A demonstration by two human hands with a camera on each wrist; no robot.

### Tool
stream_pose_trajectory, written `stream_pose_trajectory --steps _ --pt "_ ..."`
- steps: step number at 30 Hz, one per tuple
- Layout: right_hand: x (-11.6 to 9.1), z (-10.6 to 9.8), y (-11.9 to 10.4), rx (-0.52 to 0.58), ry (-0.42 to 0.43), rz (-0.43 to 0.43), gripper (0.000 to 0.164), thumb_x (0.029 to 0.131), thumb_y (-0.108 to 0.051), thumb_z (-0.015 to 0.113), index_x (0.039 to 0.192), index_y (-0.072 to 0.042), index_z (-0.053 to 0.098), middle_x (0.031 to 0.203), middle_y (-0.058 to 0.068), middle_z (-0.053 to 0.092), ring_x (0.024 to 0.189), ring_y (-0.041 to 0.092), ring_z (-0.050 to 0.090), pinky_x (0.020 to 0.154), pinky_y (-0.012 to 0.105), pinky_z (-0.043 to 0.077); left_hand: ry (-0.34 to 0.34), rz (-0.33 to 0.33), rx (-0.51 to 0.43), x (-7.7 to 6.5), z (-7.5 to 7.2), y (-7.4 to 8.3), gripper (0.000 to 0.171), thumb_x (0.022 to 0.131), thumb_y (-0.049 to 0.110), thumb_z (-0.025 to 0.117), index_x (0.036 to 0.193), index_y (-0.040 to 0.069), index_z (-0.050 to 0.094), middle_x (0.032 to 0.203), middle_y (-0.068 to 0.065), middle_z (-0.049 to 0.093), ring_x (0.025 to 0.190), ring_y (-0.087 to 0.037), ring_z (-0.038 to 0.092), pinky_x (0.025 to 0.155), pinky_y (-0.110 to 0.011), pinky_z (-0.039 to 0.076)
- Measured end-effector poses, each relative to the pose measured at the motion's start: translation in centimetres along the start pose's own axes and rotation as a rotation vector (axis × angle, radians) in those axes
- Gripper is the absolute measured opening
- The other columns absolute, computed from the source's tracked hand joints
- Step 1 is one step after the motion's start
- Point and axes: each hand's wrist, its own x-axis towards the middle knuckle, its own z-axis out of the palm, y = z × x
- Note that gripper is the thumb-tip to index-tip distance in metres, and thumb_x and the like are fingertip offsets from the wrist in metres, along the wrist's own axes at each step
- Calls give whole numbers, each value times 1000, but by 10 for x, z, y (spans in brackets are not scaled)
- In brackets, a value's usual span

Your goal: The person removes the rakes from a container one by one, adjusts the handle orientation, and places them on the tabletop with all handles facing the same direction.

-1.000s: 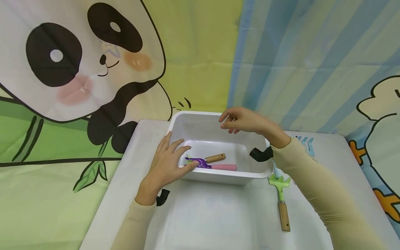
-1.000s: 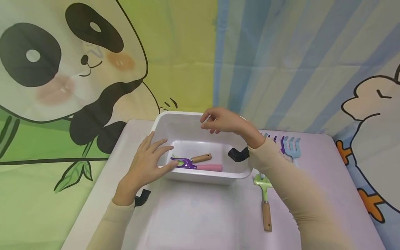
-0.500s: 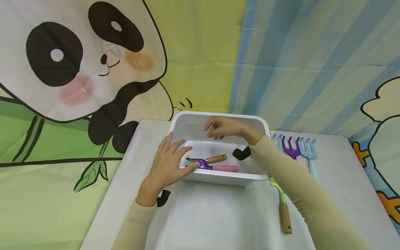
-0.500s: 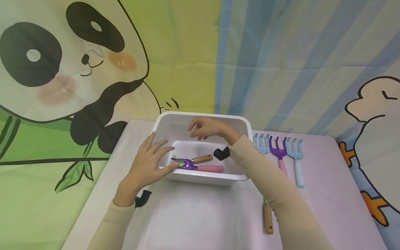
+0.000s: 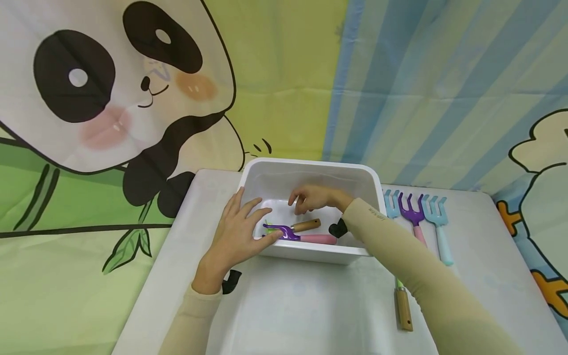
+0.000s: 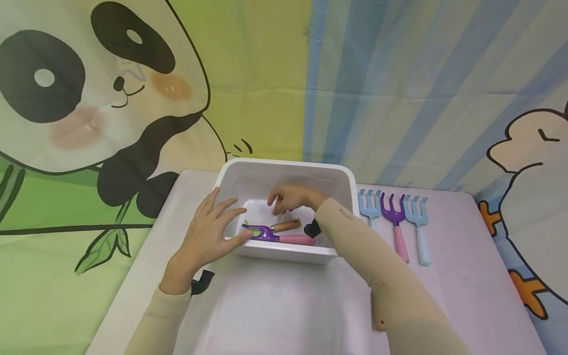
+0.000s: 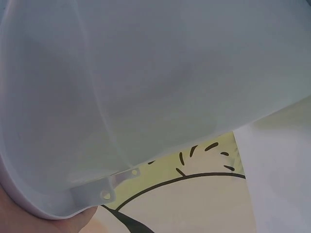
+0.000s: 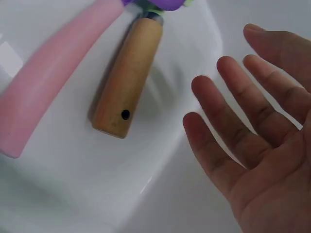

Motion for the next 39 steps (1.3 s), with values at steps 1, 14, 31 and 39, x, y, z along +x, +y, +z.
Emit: stream_pose_trajectory --steps 1,14,31,39 --pt "0 2 1 21 -13 14 31 94 -3 64 124 4 58 105 21 68 89 30 62 84 53 53 -1 -2 -1 0 0 0 76 88 78 46 123 16 72 136 -14 60 146 -46 20 119 -55 12" --pt "-1 17 11 -29 -313 303 35 89 -17 74 122 -6 66 112 7 64 102 28 63 90 49 54 13 1 -2 -1 3 0 78 87 80 44 123 16 72 136 -14 60 146 -46 20 120 -52 9" --pt "10 42 17 -70 -391 261 24 90 -13 71 114 -11 67 103 4 67 91 18 65 90 46 54 20 15 0 -1 3 0 77 89 79 42 121 16 72 134 -12 61 145 -48 22 119 -53 11" --pt "11 49 11 -123 -395 239 15 89 -6 67 103 -9 66 86 1 61 76 13 60 83 42 56 39 24 -8 1 2 -1 77 89 79 42 120 16 73 132 -12 62 144 -48 23 119 -53 12"
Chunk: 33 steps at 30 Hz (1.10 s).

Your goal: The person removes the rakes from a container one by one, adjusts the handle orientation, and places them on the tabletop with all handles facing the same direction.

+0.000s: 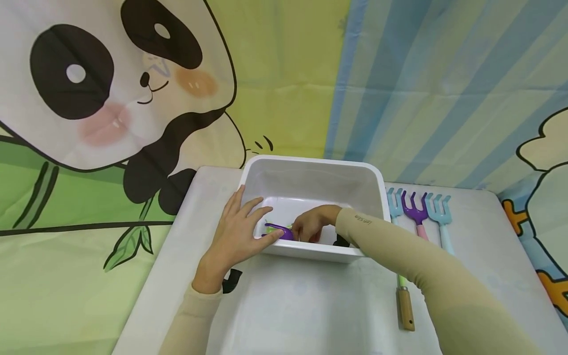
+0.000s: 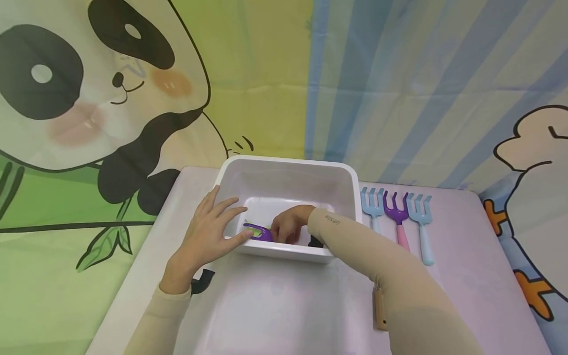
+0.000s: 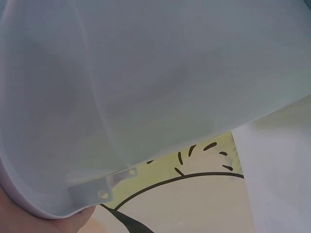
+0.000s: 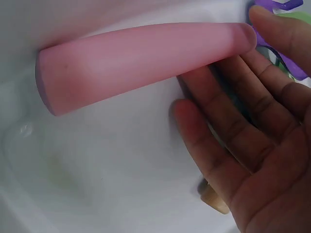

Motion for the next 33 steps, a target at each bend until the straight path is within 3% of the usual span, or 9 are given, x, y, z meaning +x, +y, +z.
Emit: stream_pose_trajectory --steps 6,11,18,25,29,33 --pt "-2 1 -3 13 -16 15 12 88 0 66 99 -6 63 87 3 62 76 15 62 83 42 57 16 6 -16 0 0 0 76 89 78 43 119 15 73 132 -13 63 144 -49 24 118 -56 15" --pt "-6 -2 -4 27 -35 36 10 90 -4 66 99 -7 64 90 6 65 78 18 64 81 45 58 9 -2 -22 0 0 0 77 89 79 42 120 15 72 133 -13 62 144 -49 22 119 -54 12" --pt "-8 -9 -2 65 -71 57 8 90 -6 67 88 -9 60 83 2 60 75 19 61 74 43 58 -1 -6 -15 1 -1 0 76 89 78 44 121 15 72 133 -13 62 145 -47 22 117 -57 16" --pt "-17 -19 -1 95 -25 42 7 90 -2 64 90 -5 58 84 1 54 77 22 57 78 48 55 -18 -25 -18 0 -1 0 78 89 79 41 121 15 72 134 -13 62 146 -46 21 119 -55 13" --pt "-21 -26 2 99 3 49 5 93 -4 62 93 -7 58 82 1 52 75 20 55 74 45 56 -27 -32 -13 1 -1 0 79 89 80 39 121 16 72 134 -13 61 146 -46 20 118 -56 14" --pt "-24 -30 4 104 13 78 5 96 -7 61 94 -9 57 81 2 51 78 21 55 79 48 56 -24 -29 -15 1 0 0 76 89 79 42 121 16 72 134 -13 61 146 -46 20 118 -56 13"
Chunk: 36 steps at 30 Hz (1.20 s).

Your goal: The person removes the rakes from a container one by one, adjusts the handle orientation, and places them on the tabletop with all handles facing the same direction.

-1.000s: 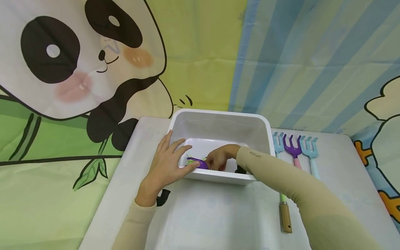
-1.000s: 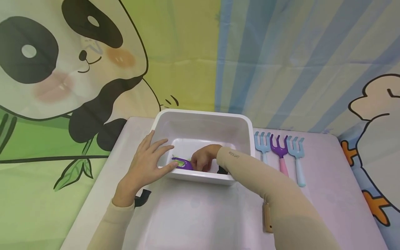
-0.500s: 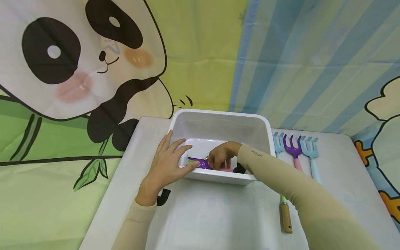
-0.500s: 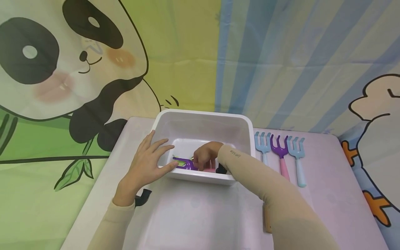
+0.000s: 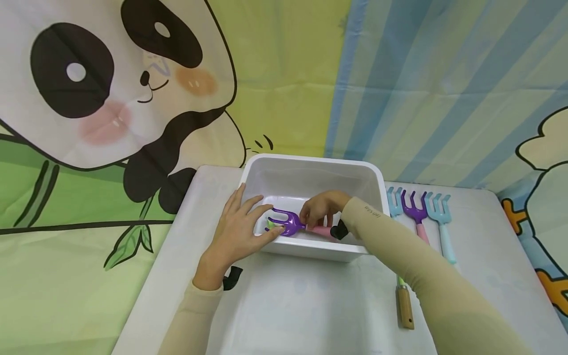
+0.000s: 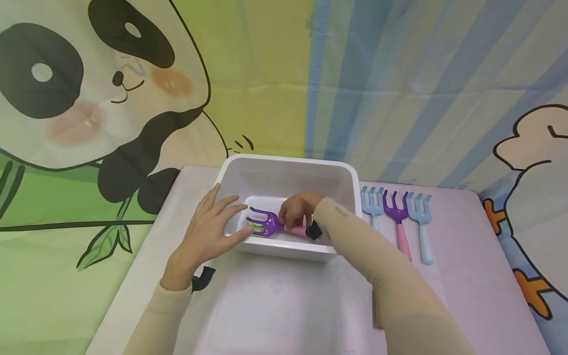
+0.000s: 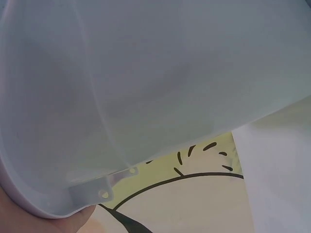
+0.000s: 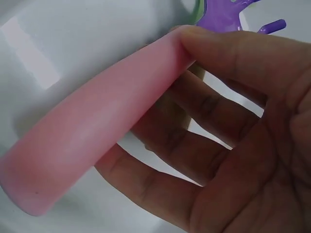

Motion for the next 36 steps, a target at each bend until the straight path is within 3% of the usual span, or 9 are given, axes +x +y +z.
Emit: stream_pose_trajectory --steps 4,7,11,24,31,36 --pt "-2 -4 0 19 33 6 6 96 -9 62 102 -8 58 86 3 52 83 22 58 83 52 55 13 8 -9 1 1 -1 71 89 75 47 120 16 72 133 -14 62 145 -47 21 119 -53 10" --pt "-5 -7 -1 32 66 4 15 96 -10 62 111 -7 60 91 4 54 85 21 60 82 50 56 18 12 -10 1 1 -1 68 89 73 51 119 16 73 133 -14 62 145 -47 21 120 -52 9" --pt "-6 -10 -3 48 83 -12 16 96 -11 61 111 -6 60 91 5 54 83 19 59 78 47 56 6 6 -1 0 0 -2 65 88 71 54 120 17 72 134 -13 61 146 -47 20 120 -52 9" --pt "-24 -16 -9 105 102 -33 29 98 -11 59 125 -2 56 118 18 58 97 28 64 80 46 57 -12 5 8 1 -1 -1 69 89 73 48 121 16 72 136 -13 60 146 -47 19 120 -53 9" --pt "-40 -19 -9 105 160 -55 30 98 -14 61 123 1 54 110 17 61 95 27 62 77 45 59 -5 11 8 1 -1 -1 69 90 74 48 122 17 72 134 -13 61 146 -47 20 120 -53 9" --pt "-55 -19 -13 97 193 -80 19 98 -14 60 115 -4 58 105 14 62 92 25 63 76 46 59 -15 10 22 2 0 -2 72 90 75 44 122 16 72 136 -13 60 146 -47 20 120 -53 10"
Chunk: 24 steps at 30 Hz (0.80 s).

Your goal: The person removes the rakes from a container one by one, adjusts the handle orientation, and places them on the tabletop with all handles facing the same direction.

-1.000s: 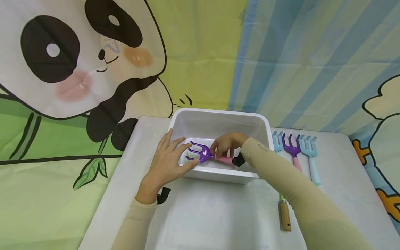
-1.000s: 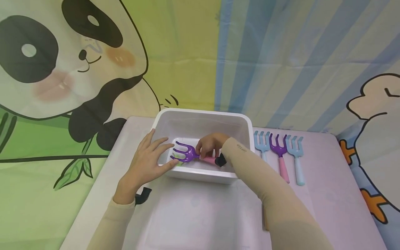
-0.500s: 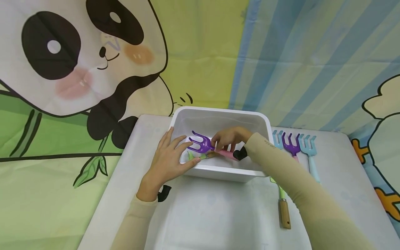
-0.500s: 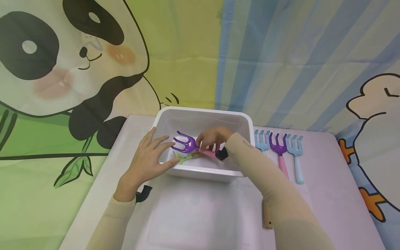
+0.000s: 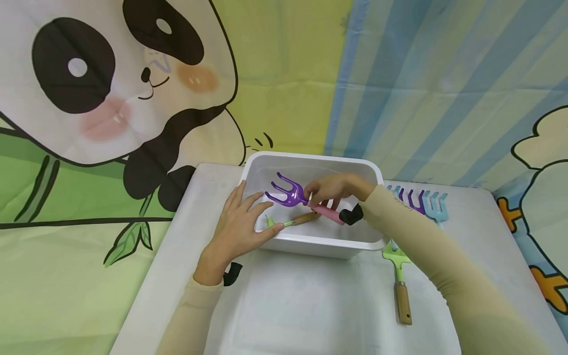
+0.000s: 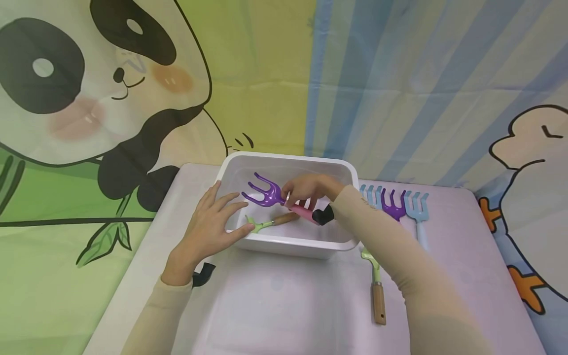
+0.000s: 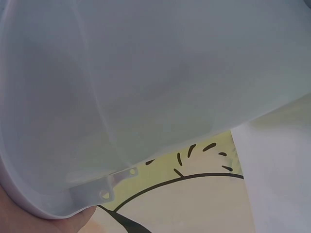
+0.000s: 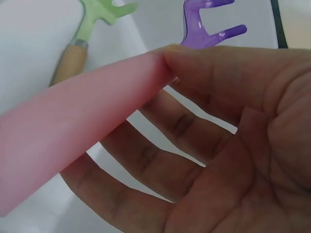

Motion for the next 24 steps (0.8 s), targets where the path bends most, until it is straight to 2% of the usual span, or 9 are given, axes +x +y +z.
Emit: stream_pose_trajectory --steps 5,11,24 --pt "-15 -1 -7 -3 18 -27 12 99 -13 57 109 -6 58 99 12 60 88 24 62 75 45 59 -21 -21 -1 0 -2 1 71 90 74 46 123 17 71 138 -13 59 147 -46 18 120 -52 7" --pt "-35 -1 -13 4 35 -58 16 101 -14 55 114 -6 57 104 14 59 91 25 61 77 45 58 -37 -37 0 -1 -3 2 70 89 73 49 124 17 71 137 -15 59 147 -45 17 120 -53 7" --pt "-80 -1 -16 40 112 -152 21 103 -14 53 120 -1 53 105 14 60 89 26 63 74 42 58 -14 -15 -3 -1 -1 0 72 89 74 46 123 16 71 135 -15 60 146 -47 19 119 -55 11"
